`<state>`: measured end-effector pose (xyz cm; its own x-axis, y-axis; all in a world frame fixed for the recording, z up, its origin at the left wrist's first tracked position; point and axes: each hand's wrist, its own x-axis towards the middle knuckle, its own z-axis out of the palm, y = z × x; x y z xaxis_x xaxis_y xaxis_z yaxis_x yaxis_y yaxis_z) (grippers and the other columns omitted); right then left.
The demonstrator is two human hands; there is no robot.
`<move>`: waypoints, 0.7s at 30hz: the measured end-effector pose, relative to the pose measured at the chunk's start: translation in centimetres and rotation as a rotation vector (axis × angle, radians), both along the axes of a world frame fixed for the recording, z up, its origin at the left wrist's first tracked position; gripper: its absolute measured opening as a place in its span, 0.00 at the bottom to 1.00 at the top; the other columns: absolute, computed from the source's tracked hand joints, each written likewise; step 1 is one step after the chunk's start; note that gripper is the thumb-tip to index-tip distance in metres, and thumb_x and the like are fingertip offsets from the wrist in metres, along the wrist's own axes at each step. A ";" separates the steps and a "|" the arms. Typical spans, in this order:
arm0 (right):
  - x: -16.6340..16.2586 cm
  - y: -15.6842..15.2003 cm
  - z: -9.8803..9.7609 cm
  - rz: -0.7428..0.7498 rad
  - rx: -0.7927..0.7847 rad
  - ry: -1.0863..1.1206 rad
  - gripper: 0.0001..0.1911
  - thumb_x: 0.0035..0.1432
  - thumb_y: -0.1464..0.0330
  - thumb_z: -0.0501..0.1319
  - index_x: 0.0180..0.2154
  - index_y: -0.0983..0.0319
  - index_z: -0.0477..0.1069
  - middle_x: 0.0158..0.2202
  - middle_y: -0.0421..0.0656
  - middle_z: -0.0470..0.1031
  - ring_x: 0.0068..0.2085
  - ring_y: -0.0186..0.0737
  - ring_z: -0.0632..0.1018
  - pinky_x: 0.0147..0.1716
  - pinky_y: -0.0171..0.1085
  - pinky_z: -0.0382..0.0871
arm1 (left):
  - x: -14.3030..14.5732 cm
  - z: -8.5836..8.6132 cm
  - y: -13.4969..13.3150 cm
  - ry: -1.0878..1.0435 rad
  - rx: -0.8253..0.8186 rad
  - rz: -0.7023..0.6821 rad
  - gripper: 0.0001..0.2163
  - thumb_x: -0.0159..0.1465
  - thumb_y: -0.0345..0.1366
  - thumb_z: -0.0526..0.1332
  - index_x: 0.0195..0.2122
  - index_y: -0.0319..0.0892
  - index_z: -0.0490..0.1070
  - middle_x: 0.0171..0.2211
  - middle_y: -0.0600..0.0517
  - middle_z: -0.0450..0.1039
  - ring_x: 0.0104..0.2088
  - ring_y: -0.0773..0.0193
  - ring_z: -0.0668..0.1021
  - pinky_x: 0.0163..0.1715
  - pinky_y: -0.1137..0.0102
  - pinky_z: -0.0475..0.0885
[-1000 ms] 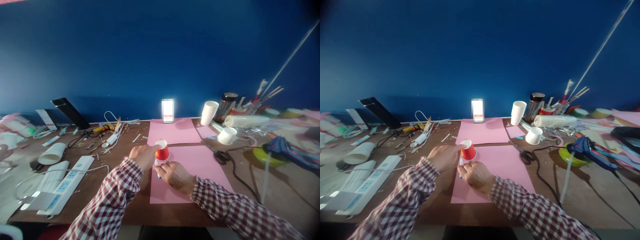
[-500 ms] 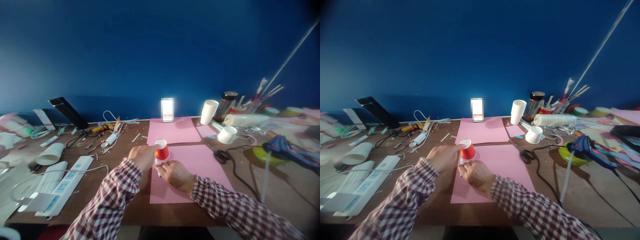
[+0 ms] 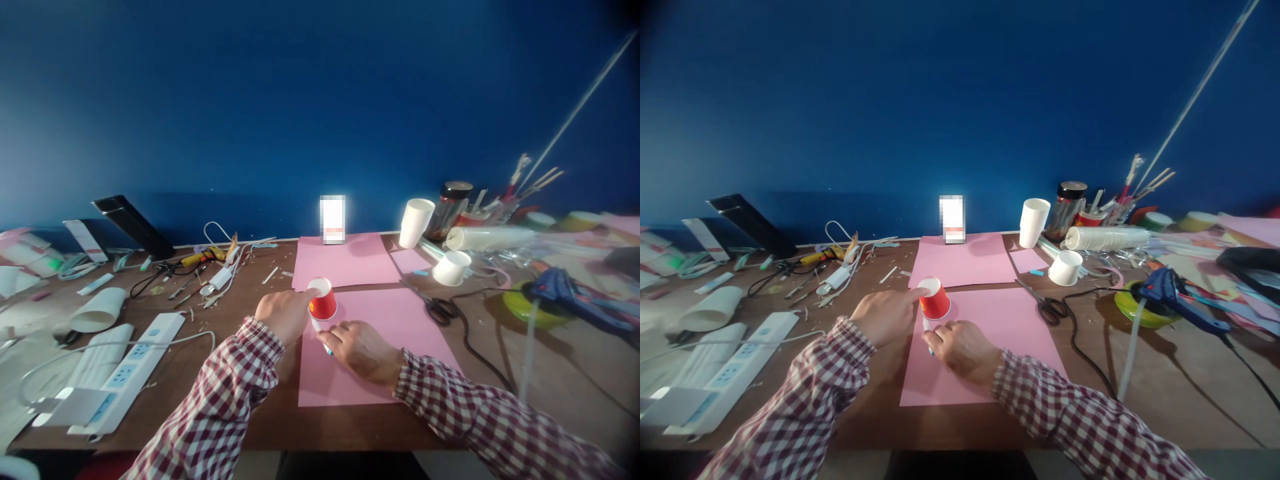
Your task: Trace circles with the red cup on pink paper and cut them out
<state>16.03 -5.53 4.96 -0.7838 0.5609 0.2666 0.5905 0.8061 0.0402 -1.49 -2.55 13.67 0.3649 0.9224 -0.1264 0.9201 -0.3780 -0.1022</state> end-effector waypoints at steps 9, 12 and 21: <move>2.2 0.3 0.2 0.011 -0.103 0.053 0.15 0.66 0.72 0.47 0.50 0.63 0.67 0.33 0.46 0.76 0.34 0.38 0.75 0.32 0.35 0.66 | 0.0 -0.1 0.1 -0.005 -0.028 0.022 0.22 0.62 0.31 0.45 0.54 0.55 0.63 0.31 0.49 0.77 0.31 0.56 0.78 0.25 0.68 0.65; 3.0 0.4 0.6 0.003 -0.175 0.090 0.14 0.66 0.72 0.48 0.49 0.62 0.68 0.34 0.46 0.76 0.36 0.38 0.76 0.36 0.35 0.67 | 0.0 -0.2 0.2 -0.006 -0.029 0.027 0.22 0.62 0.32 0.45 0.55 0.55 0.62 0.31 0.49 0.77 0.31 0.55 0.78 0.26 0.67 0.65; 5.1 1.0 1.1 -0.004 -0.279 0.157 0.13 0.62 0.73 0.55 0.48 0.60 0.66 0.37 0.44 0.75 0.36 0.38 0.74 0.33 0.35 0.66 | 0.1 -0.1 0.0 -0.028 -0.048 0.044 0.23 0.61 0.31 0.45 0.55 0.56 0.63 0.31 0.48 0.77 0.31 0.53 0.78 0.27 0.66 0.66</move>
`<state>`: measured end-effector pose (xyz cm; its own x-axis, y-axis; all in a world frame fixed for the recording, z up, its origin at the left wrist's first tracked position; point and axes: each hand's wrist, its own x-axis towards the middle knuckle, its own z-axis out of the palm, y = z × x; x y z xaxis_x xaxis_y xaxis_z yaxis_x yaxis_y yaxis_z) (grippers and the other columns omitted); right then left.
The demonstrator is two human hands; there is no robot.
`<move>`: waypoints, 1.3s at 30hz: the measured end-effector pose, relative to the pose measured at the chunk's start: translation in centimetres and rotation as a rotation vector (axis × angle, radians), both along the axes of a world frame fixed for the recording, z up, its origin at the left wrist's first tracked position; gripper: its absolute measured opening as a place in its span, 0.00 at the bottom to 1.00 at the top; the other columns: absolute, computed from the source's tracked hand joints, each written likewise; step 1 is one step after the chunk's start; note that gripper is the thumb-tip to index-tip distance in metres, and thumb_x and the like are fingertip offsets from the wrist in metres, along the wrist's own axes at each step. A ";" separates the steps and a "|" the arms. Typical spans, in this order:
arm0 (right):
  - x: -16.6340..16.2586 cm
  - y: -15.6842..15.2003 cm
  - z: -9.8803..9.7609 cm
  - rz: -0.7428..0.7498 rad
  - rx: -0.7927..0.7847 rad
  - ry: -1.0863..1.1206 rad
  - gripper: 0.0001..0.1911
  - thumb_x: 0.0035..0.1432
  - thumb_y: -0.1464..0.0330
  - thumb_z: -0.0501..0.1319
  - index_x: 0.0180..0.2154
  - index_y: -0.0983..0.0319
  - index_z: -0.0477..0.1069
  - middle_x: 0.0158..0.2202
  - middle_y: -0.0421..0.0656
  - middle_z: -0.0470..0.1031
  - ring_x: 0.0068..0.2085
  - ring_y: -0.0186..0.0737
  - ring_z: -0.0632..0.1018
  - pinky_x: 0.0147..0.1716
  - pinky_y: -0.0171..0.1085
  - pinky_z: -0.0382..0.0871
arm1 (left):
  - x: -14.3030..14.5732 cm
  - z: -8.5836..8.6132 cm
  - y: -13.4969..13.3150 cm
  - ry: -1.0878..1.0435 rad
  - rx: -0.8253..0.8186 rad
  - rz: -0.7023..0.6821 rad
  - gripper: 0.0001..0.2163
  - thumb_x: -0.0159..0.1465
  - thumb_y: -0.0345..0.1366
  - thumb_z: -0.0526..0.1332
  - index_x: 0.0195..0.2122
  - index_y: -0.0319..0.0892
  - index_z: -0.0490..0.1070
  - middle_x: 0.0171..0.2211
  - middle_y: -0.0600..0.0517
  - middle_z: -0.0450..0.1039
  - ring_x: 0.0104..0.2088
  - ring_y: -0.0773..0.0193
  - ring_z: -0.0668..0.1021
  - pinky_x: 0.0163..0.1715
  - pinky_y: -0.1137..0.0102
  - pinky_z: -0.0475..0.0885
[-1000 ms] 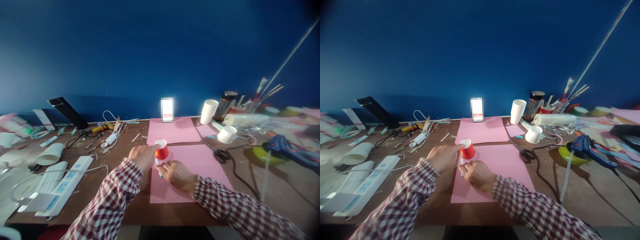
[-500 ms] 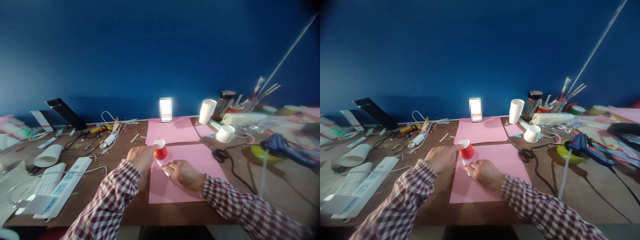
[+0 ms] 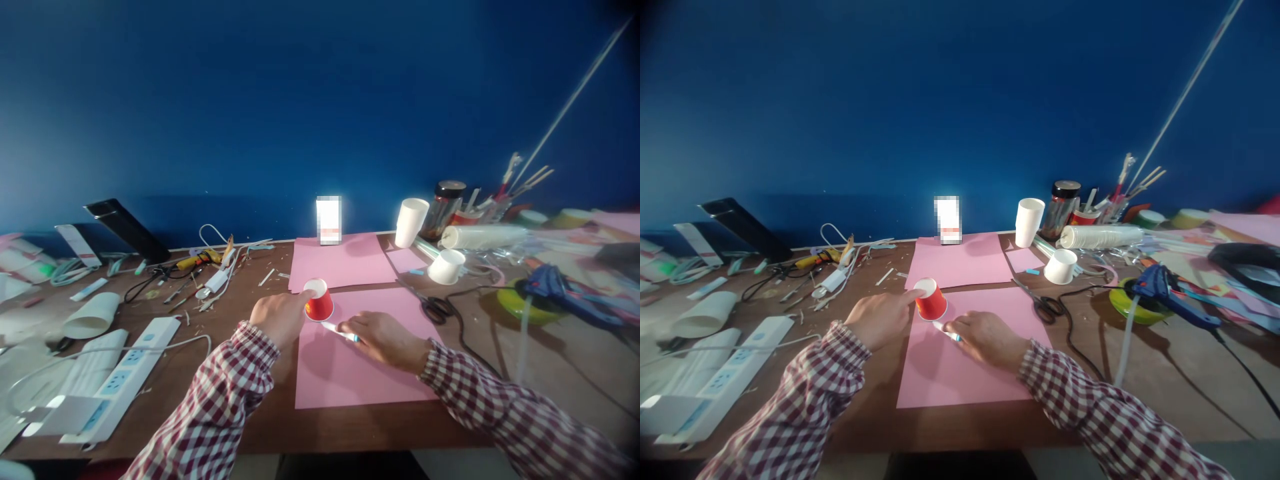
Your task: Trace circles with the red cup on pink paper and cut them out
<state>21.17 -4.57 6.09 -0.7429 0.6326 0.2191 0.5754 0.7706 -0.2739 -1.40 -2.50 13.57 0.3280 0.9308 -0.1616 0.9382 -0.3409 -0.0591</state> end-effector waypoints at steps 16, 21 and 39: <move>2.4 2.0 -0.2 -0.083 -0.063 0.214 0.14 0.60 0.73 0.56 0.48 0.59 0.69 0.42 0.45 0.77 0.42 0.43 0.77 0.41 0.41 0.70 | -0.2 -0.6 0.1 0.008 0.045 -0.011 0.21 0.61 0.32 0.46 0.54 0.57 0.63 0.27 0.49 0.76 0.28 0.55 0.78 0.24 0.68 0.64; 3.1 1.4 1.0 -0.250 -0.171 0.498 0.12 0.63 0.66 0.54 0.46 0.59 0.69 0.42 0.45 0.77 0.41 0.41 0.78 0.39 0.38 0.72 | 0.0 -0.4 0.0 -0.012 0.043 0.019 0.21 0.61 0.32 0.47 0.53 0.57 0.65 0.26 0.51 0.75 0.26 0.56 0.77 0.23 0.67 0.64; 3.3 -7.0 -3.4 -0.261 0.061 0.035 0.21 0.53 0.83 0.51 0.47 0.61 0.68 0.49 0.51 0.74 0.52 0.50 0.72 0.53 0.55 0.63 | -0.8 -4.3 1.2 -0.728 0.437 0.218 0.19 0.57 0.41 0.61 0.47 0.45 0.58 0.44 0.49 0.70 0.39 0.58 0.76 0.35 0.64 0.73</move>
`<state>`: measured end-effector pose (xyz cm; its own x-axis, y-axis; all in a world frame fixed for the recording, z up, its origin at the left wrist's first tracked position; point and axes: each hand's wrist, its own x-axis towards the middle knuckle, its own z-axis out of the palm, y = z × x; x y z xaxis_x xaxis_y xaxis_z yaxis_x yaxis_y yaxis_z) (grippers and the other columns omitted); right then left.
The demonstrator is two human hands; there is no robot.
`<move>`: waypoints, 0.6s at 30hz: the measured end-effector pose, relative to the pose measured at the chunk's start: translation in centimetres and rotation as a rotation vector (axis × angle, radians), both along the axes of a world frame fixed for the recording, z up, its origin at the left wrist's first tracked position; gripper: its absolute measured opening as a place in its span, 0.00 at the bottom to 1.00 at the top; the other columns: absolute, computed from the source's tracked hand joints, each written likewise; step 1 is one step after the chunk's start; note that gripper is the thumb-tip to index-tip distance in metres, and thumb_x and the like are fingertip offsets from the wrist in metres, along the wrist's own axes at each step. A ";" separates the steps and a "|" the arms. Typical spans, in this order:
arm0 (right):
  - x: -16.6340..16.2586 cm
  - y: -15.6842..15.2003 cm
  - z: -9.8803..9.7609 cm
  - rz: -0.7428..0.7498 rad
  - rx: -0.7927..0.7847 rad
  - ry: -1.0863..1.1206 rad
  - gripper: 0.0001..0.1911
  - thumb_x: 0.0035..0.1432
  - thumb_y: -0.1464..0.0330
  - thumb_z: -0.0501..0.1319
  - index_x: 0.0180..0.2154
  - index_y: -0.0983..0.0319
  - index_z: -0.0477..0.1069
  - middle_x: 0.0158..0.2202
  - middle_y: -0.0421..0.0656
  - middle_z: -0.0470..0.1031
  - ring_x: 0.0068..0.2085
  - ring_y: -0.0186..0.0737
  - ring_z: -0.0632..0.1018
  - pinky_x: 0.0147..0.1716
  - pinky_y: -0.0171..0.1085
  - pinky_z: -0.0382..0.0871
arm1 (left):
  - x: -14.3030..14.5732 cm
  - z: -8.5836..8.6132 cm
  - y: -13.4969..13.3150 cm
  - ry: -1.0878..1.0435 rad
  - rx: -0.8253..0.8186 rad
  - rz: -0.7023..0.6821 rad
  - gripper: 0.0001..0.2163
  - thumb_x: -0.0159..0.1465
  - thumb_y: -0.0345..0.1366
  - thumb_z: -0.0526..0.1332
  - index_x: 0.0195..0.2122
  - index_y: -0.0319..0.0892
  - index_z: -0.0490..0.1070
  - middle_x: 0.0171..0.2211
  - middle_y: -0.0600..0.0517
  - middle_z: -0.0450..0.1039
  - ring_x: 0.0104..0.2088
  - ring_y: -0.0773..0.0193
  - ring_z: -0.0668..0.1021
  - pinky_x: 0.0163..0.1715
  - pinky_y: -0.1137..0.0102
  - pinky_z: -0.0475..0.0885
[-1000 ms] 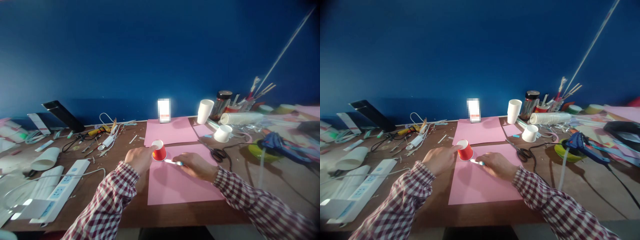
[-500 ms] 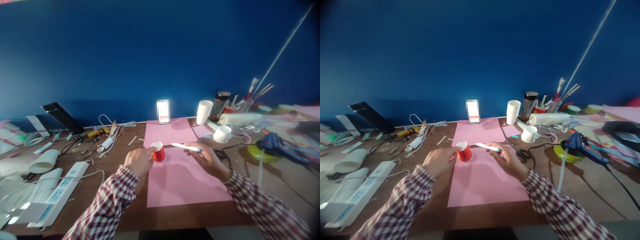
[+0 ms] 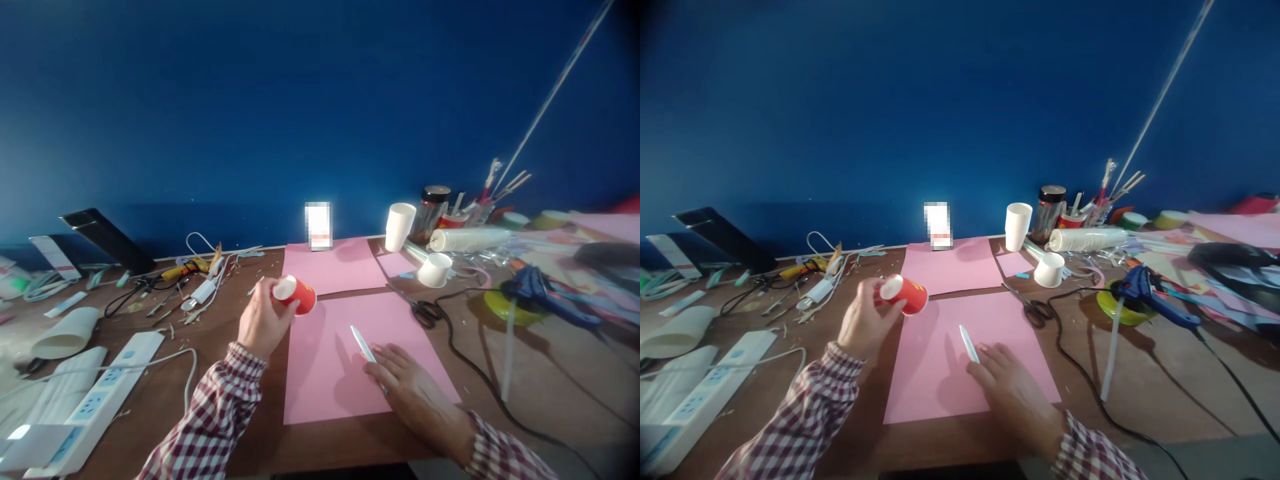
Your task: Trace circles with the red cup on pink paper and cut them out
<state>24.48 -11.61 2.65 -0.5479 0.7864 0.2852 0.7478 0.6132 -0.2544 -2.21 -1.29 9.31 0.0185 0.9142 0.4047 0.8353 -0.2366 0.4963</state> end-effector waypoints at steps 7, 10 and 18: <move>-1.7 -0.1 0.9 0.106 -0.083 0.001 0.23 0.54 0.84 0.49 0.47 0.59 0.64 0.50 0.48 0.73 0.52 0.47 0.72 0.56 0.61 0.56 | -1.0 1.5 -0.4 -0.158 0.185 0.038 0.29 0.56 0.39 0.62 0.57 0.43 0.53 0.53 0.43 0.65 0.47 0.57 0.74 0.40 0.64 0.74; -2.6 -0.3 1.2 0.122 -0.060 0.096 0.20 0.55 0.83 0.49 0.47 0.59 0.63 0.46 0.47 0.75 0.48 0.45 0.76 0.55 0.58 0.59 | -0.3 0.8 -0.6 -0.186 0.129 -0.019 0.28 0.56 0.39 0.62 0.57 0.43 0.54 0.53 0.43 0.66 0.46 0.57 0.75 0.41 0.63 0.74; -0.8 -1.1 0.3 -0.134 0.064 0.494 0.16 0.62 0.75 0.48 0.51 0.58 0.59 0.51 0.49 0.73 0.53 0.42 0.73 0.49 0.43 0.72 | 2.4 -0.6 -5.5 -0.058 0.071 -0.201 0.24 0.60 0.37 0.59 0.56 0.43 0.54 0.52 0.43 0.66 0.51 0.55 0.72 0.48 0.60 0.71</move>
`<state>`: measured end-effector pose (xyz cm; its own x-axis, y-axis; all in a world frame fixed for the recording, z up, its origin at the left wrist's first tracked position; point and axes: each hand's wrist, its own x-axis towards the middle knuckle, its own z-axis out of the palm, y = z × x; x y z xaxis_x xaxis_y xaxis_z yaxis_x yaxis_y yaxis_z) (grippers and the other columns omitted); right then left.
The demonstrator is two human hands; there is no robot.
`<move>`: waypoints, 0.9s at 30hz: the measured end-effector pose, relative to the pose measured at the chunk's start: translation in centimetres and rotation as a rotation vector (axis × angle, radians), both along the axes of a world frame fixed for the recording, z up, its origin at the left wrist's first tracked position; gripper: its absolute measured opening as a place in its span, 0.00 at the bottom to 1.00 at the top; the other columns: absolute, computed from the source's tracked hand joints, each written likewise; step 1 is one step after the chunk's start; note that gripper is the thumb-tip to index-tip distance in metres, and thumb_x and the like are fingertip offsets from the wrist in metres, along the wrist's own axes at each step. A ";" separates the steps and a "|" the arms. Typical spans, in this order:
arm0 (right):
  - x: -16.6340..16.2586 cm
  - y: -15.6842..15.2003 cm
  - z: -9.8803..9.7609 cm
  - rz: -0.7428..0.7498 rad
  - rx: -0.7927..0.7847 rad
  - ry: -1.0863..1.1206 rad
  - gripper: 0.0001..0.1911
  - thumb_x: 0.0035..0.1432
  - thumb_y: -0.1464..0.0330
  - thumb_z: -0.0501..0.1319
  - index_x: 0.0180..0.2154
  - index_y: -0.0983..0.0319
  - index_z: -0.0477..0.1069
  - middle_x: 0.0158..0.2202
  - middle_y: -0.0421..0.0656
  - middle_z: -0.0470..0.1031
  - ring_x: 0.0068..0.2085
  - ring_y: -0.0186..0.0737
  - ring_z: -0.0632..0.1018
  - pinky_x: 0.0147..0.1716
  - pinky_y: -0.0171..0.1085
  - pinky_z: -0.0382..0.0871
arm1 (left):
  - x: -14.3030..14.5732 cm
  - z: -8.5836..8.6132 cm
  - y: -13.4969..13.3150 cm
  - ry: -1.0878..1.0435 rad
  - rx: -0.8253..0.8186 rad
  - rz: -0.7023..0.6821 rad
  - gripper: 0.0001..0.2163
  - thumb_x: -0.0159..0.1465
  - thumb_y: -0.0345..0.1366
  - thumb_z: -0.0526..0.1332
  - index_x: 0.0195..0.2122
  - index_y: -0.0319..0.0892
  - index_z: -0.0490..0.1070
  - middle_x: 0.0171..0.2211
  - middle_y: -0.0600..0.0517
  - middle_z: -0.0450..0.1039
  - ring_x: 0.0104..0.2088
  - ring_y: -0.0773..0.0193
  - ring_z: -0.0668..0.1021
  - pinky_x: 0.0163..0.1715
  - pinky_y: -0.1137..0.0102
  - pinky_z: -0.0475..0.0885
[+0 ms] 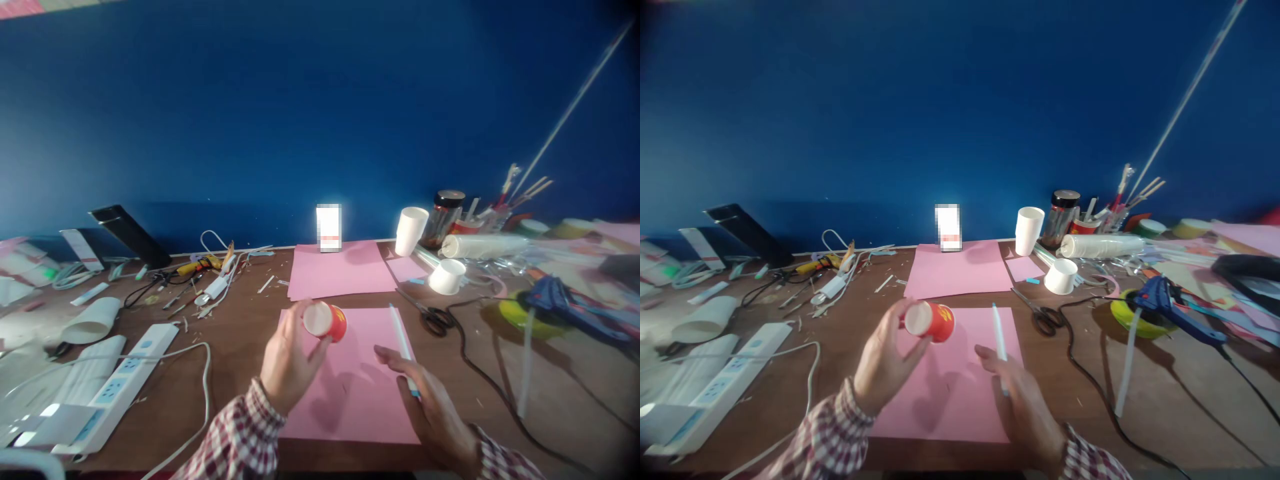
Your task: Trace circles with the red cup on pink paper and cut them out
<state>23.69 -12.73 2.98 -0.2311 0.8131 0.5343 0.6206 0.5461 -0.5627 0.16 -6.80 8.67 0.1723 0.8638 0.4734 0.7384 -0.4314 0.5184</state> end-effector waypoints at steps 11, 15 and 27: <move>0.3 2.4 0.3 0.063 0.021 -0.083 0.20 0.58 0.66 0.61 0.51 0.58 0.59 0.55 0.52 0.69 0.53 0.47 0.73 0.44 0.43 0.76 | 2.8 -1.9 -3.9 0.122 -0.047 -0.175 0.27 0.61 0.36 0.57 0.60 0.42 0.49 0.53 0.42 0.66 0.52 0.54 0.70 0.48 0.59 0.70; -0.6 3.0 0.7 0.158 0.005 -0.074 0.19 0.58 0.66 0.61 0.50 0.58 0.60 0.54 0.51 0.70 0.55 0.46 0.71 0.49 0.45 0.72 | 2.9 -2.3 -4.2 0.097 -0.068 -0.179 0.30 0.59 0.35 0.58 0.61 0.43 0.47 0.53 0.42 0.65 0.52 0.54 0.70 0.49 0.59 0.70; -0.8 3.5 1.1 0.113 -0.098 -0.054 0.18 0.57 0.64 0.60 0.49 0.58 0.62 0.50 0.50 0.72 0.50 0.47 0.75 0.45 0.42 0.73 | 1.4 -3.4 -4.4 0.066 -0.224 -0.228 0.40 0.59 0.49 0.58 0.64 0.40 0.36 0.61 0.35 0.53 0.60 0.46 0.61 0.53 0.51 0.65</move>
